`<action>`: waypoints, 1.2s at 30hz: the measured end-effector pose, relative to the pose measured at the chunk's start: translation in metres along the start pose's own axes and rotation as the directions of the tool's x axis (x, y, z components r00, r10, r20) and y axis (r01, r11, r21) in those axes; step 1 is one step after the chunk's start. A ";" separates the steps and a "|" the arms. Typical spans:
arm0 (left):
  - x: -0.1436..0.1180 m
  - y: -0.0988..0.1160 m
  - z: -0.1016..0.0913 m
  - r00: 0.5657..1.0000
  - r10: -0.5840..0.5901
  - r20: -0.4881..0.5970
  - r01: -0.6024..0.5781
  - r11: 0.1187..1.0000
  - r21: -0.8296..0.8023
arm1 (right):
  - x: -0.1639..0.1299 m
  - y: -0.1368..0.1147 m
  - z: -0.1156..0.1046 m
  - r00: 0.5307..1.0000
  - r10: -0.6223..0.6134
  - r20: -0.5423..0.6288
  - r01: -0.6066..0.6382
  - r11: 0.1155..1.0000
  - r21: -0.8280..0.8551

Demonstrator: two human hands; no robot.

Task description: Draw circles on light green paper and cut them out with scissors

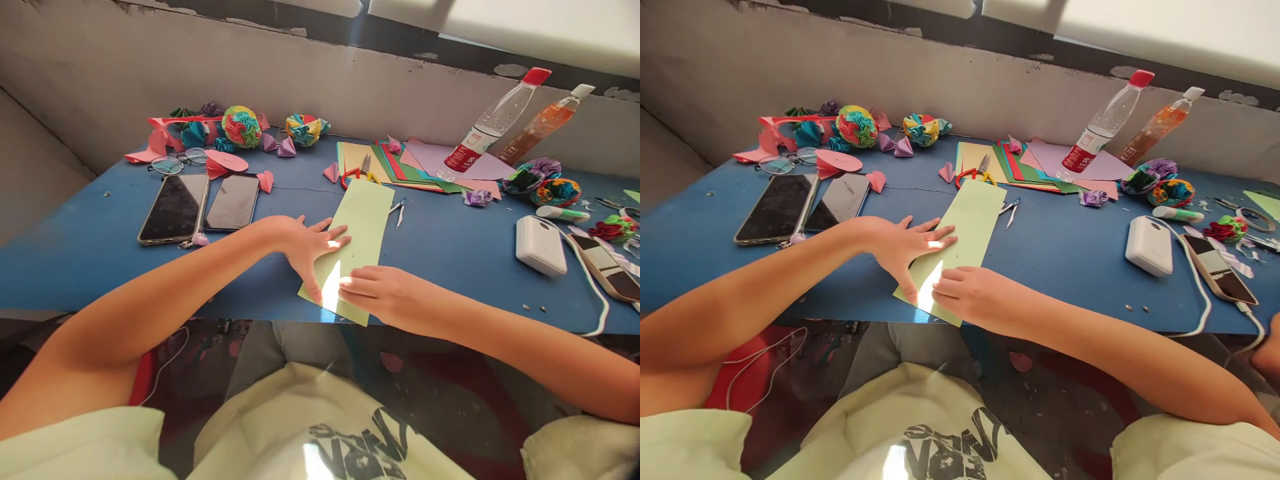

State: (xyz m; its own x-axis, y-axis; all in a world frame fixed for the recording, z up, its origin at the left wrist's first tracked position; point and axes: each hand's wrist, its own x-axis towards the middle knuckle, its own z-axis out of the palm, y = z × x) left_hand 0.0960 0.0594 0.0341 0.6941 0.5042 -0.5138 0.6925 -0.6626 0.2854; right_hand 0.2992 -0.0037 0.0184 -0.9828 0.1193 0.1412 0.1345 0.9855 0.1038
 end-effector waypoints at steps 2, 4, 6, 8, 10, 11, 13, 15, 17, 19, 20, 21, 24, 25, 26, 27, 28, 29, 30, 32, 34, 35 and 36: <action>0.001 -0.001 0.001 1.000 -0.002 0.002 0.002 1.000 0.002 | -0.006 -0.005 0.010 1.000 0.017 -0.024 -0.018 1.000 -0.023; 0.001 -0.001 0.002 1.000 -0.003 0.011 0.003 1.000 0.003 | -0.016 -0.014 0.013 0.995 0.050 -0.082 -0.054 0.998 -0.042; 0.002 -0.001 0.002 1.000 -0.009 0.021 0.009 1.000 0.009 | -0.027 -0.022 0.010 0.991 0.073 -0.116 -0.078 0.996 -0.045; 0.001 0.000 0.002 1.000 -0.017 0.025 0.017 1.000 0.020 | -0.035 -0.026 0.002 0.992 0.083 -0.096 -0.088 0.995 -0.051; 0.001 0.002 0.001 0.999 -0.026 0.025 0.025 0.999 0.033 | -0.035 -0.024 -0.006 0.997 0.068 -0.035 -0.070 0.996 -0.060; 0.000 0.002 0.001 0.999 -0.029 0.025 0.028 0.999 0.037 | -0.033 -0.021 -0.009 0.998 0.056 -0.013 -0.056 0.996 -0.065; -0.001 0.003 0.000 0.999 -0.032 0.018 0.031 0.999 0.043 | -0.024 -0.014 -0.012 0.999 0.036 -0.002 -0.036 0.996 -0.084; -0.001 0.004 0.000 0.999 -0.031 0.012 0.031 0.999 0.043 | -0.014 -0.009 -0.009 0.999 0.029 -0.033 -0.032 0.993 -0.117; -0.001 0.004 0.000 0.999 -0.031 0.006 0.031 0.999 0.035 | -0.008 -0.007 -0.002 0.998 0.022 -0.058 -0.029 0.990 -0.137; -0.001 0.003 0.000 1.000 -0.027 0.000 0.027 0.999 0.026 | -0.011 -0.009 0.006 0.998 0.026 -0.065 -0.034 0.991 -0.129; -0.001 0.003 0.000 1.000 -0.024 -0.006 0.024 1.000 0.020 | -0.015 -0.012 0.008 0.997 0.034 -0.068 -0.042 0.992 -0.119; -0.001 0.003 0.001 1.000 -0.021 -0.012 0.022 1.000 0.015 | -0.020 -0.015 0.008 0.996 0.046 -0.072 -0.054 0.992 -0.110; -0.001 0.003 0.002 1.000 -0.023 -0.019 0.023 1.000 0.010 | -0.034 -0.020 0.001 0.995 0.079 -0.065 -0.086 0.991 -0.099; -0.001 0.003 0.002 1.000 -0.024 -0.016 0.024 1.000 0.016 | -0.034 -0.019 -0.002 0.996 0.082 -0.043 -0.086 0.991 -0.098; 0.000 0.003 0.002 1.000 -0.025 -0.014 0.025 0.999 0.024 | -0.033 -0.017 -0.006 0.996 0.084 -0.021 -0.086 0.991 -0.099; 0.000 0.003 0.003 1.000 -0.026 -0.012 0.027 0.999 0.034 | -0.030 -0.013 -0.009 0.996 0.086 -0.002 -0.085 0.991 -0.101; 0.000 0.003 0.003 1.000 -0.027 -0.011 0.027 0.999 0.042 | -0.026 -0.009 -0.010 0.996 0.089 0.011 -0.088 0.991 -0.103; 0.000 0.003 0.003 1.000 -0.027 -0.013 0.027 0.999 0.047 | -0.022 -0.006 -0.010 0.995 0.101 0.015 -0.099 0.989 -0.107; 0.000 0.003 0.003 1.000 -0.027 -0.014 0.028 0.998 0.050 | -0.018 -0.003 -0.008 0.993 0.117 0.010 -0.115 0.987 -0.109; 0.000 0.003 0.002 1.000 -0.027 -0.011 0.027 0.998 0.050 | -0.016 -0.002 0.000 0.989 0.147 -0.011 -0.148 0.984 -0.101; -0.001 0.003 0.001 1.000 -0.022 -0.001 0.022 0.999 0.046 | -0.020 -0.009 0.007 0.984 0.173 -0.029 -0.175 0.982 -0.077; -0.001 0.003 0.001 1.000 -0.019 0.003 0.019 0.999 0.044 | -0.024 -0.014 0.009 0.981 0.190 -0.038 -0.192 0.979 -0.067; -0.002 0.003 0.001 1.000 -0.018 0.005 0.017 0.999 0.042 | -0.028 -0.019 0.010 0.980 0.195 -0.035 -0.196 0.979 -0.057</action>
State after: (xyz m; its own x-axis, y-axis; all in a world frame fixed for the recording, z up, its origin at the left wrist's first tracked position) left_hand 0.0967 0.0560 0.0354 0.6809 0.5131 -0.5225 0.6955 -0.6765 0.2420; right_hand 0.3226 -0.0245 0.0026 -0.9327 0.3044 0.1934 0.3318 0.9344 0.1299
